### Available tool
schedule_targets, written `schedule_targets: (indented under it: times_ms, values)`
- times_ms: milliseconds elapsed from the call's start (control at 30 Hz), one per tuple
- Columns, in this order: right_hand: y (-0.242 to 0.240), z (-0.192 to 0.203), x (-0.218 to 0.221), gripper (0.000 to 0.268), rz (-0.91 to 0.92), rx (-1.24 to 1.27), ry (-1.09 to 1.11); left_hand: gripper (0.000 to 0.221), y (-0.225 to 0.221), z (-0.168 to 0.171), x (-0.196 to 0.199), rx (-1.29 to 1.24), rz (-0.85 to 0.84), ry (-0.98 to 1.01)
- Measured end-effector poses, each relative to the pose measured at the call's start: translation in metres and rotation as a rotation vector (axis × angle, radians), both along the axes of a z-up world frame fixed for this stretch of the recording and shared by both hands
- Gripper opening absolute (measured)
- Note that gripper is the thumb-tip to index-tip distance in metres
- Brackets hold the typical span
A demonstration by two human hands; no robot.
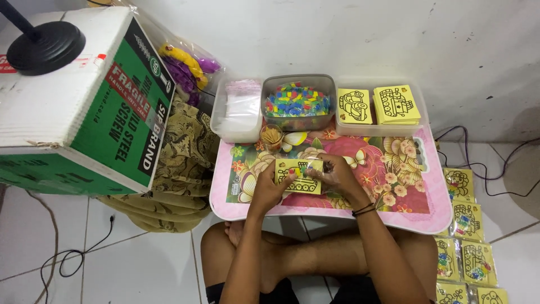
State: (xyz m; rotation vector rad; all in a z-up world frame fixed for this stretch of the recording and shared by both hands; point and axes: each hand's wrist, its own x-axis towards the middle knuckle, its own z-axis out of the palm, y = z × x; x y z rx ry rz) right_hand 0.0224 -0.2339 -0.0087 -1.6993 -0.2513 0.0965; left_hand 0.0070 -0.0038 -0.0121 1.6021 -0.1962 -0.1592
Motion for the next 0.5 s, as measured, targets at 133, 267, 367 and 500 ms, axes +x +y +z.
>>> schedule_targets:
  times_ms: [133,267,367,500]
  values:
    - [-0.008,-0.012,0.003,0.016,0.024,0.013,0.009,0.034,0.001,-0.002,-0.001,0.004,0.024,0.003]
    - [-0.021,-0.034,0.008,0.011,0.051,0.053,-0.004,0.033,-0.001,0.004,-0.004,-0.044,0.027,0.004]
    - [-0.008,0.003,-0.006,0.017,0.057,0.065,-0.013,0.034,0.000,0.005,-0.006,-0.056,0.019,0.008]
    - [-0.005,-0.002,-0.010,0.024,0.056,0.008,-0.059,0.032,0.003,-0.014,-0.003,-0.016,-0.020,0.003]
